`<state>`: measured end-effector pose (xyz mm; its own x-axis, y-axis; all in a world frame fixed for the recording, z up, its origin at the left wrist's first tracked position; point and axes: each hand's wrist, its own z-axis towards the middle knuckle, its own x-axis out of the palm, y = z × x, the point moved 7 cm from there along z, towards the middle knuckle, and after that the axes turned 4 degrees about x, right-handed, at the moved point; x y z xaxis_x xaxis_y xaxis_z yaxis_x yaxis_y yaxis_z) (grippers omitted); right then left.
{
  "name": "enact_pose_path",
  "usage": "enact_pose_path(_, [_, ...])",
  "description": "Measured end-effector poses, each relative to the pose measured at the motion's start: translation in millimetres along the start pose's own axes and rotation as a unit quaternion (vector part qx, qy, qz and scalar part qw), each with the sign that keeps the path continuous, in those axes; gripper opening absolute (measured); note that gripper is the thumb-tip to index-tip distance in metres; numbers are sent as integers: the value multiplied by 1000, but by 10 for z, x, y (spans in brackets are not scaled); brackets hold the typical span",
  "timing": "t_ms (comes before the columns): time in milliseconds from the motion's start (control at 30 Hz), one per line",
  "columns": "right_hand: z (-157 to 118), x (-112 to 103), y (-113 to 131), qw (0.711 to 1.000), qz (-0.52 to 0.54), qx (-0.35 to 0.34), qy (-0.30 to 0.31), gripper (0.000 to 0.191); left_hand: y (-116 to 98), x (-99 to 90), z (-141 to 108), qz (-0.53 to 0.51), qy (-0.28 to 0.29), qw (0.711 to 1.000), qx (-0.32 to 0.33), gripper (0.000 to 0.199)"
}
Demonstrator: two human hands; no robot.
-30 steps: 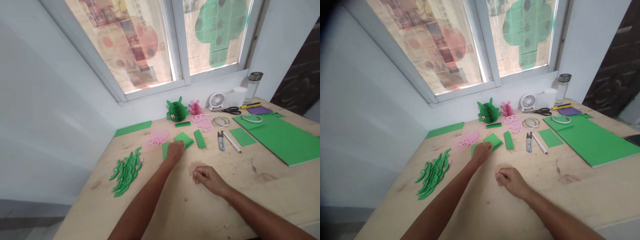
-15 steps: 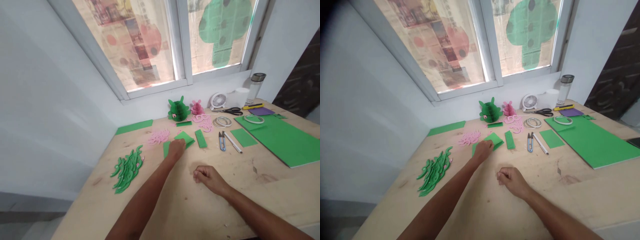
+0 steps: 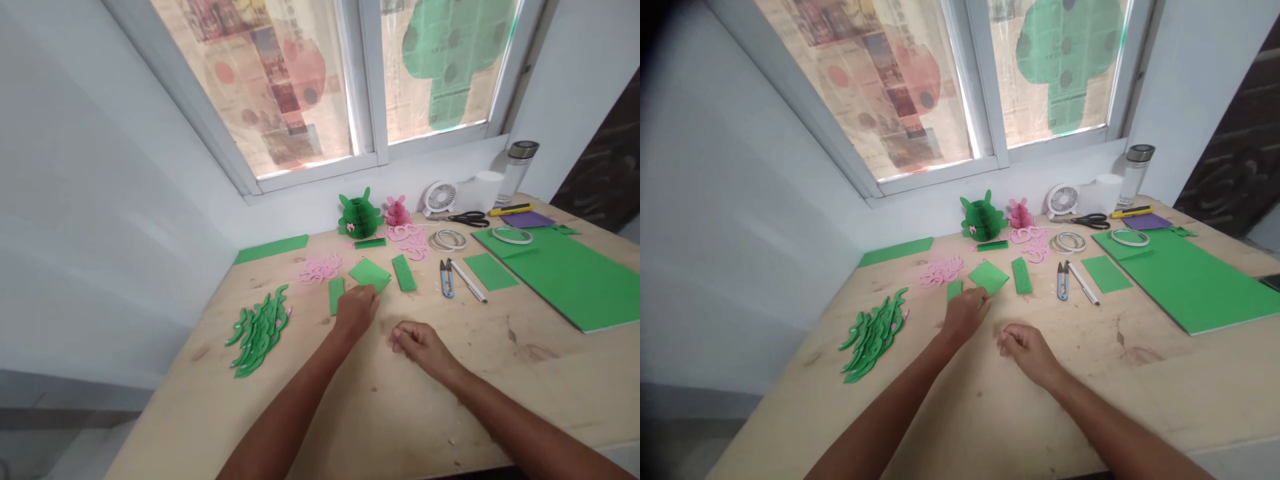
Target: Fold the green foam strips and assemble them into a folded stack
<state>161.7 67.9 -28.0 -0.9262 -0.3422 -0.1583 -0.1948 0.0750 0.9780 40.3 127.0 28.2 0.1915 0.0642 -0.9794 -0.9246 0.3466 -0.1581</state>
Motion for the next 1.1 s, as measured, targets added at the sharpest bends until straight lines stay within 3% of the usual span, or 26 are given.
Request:
enact_pose_path(100, [-40,-179,80,995,-19,-32,-88,33,-201,-25,-225,-5,-29,999,39,16])
enact_pose_path(200, [-78,-194,193,988,-121,-68,-70,51,-394,-52,-409,-13,-60,995,73,13])
enact_pose_path(333, [-104,-167,279,967,-231,-95,-47,34,-576,-107,-602,-46,-108,986,119,15])
enact_pose_path(433, [-92,-204,244,974,-209,-73,-54,23,-558,-139,-727,-114,-140,974,136,20])
enact_pose_path(567, [-69,-249,89,997,-62,-7,-39,21,-363,-98,-825,-142,-157,969,124,48])
enact_pose_path(700, [-64,-235,-42,1000,20,20,-6,23,-237,-42,-862,-121,-177,968,134,28])
enact_pose_path(833, [-122,-279,-31,995,-90,-29,1,28,-268,-32,-923,-101,-203,958,178,21])
enact_pose_path(900, [-211,-354,96,968,-227,-92,-51,35,-294,2,-949,-91,-188,960,185,21])
enact_pose_path(1000, [-406,-357,363,867,-441,-194,-131,42,-329,65,-984,-81,-156,967,184,22])
enact_pose_path(1033, [-455,-308,417,844,-474,-217,-123,41,-343,82,-994,-78,-148,968,185,21])
enact_pose_path(1100, [-512,-175,459,831,-492,-251,-69,34,-366,100,-1006,-71,-139,970,186,19])
